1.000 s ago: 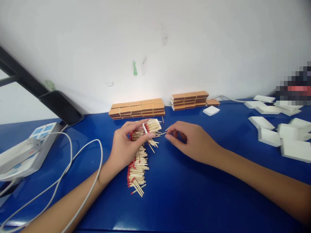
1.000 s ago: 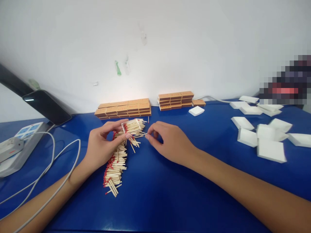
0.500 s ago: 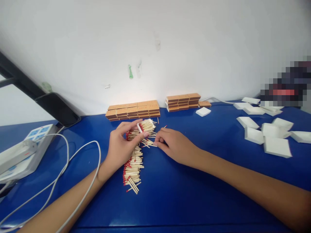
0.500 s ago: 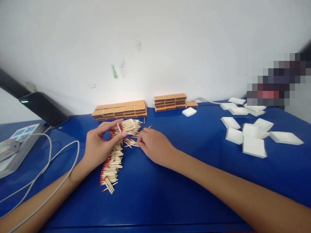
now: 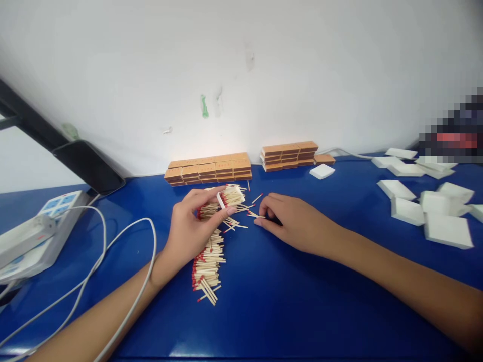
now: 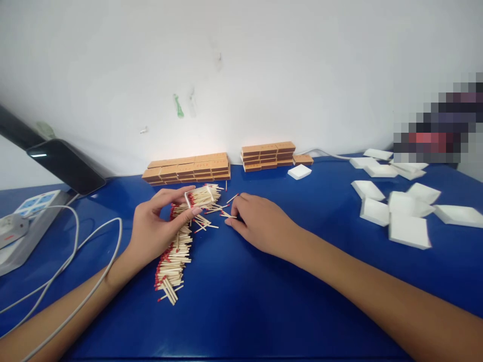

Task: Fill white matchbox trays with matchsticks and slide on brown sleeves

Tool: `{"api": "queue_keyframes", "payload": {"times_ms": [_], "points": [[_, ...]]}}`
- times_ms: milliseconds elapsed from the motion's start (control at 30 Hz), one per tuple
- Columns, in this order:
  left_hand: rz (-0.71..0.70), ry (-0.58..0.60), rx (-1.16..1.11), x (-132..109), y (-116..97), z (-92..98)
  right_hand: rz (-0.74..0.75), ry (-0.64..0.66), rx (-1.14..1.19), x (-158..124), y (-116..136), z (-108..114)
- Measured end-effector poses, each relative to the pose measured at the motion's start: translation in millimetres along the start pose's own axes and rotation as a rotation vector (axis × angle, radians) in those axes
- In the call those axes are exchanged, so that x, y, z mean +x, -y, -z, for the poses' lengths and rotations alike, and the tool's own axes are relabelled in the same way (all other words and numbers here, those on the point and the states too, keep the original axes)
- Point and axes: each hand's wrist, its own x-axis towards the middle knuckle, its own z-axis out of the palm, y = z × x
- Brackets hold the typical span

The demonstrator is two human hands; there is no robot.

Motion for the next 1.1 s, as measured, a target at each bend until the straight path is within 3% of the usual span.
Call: {"api": "queue_keyframes", "payload": {"times_ms": [267,867,1100], "points": [[-0.016,-0.004,0.021,1,1,0.0,0.053,0.041,0.039,-2,-2,-1],[-0.058,0.011,0.022,0,2,0.1,0.143,-0.061,0.137,-2,-5,1],[-0.040,0.014,0.021,0,1,0.5,0.092,-0.156,0.200,-3,2,-6]]}}
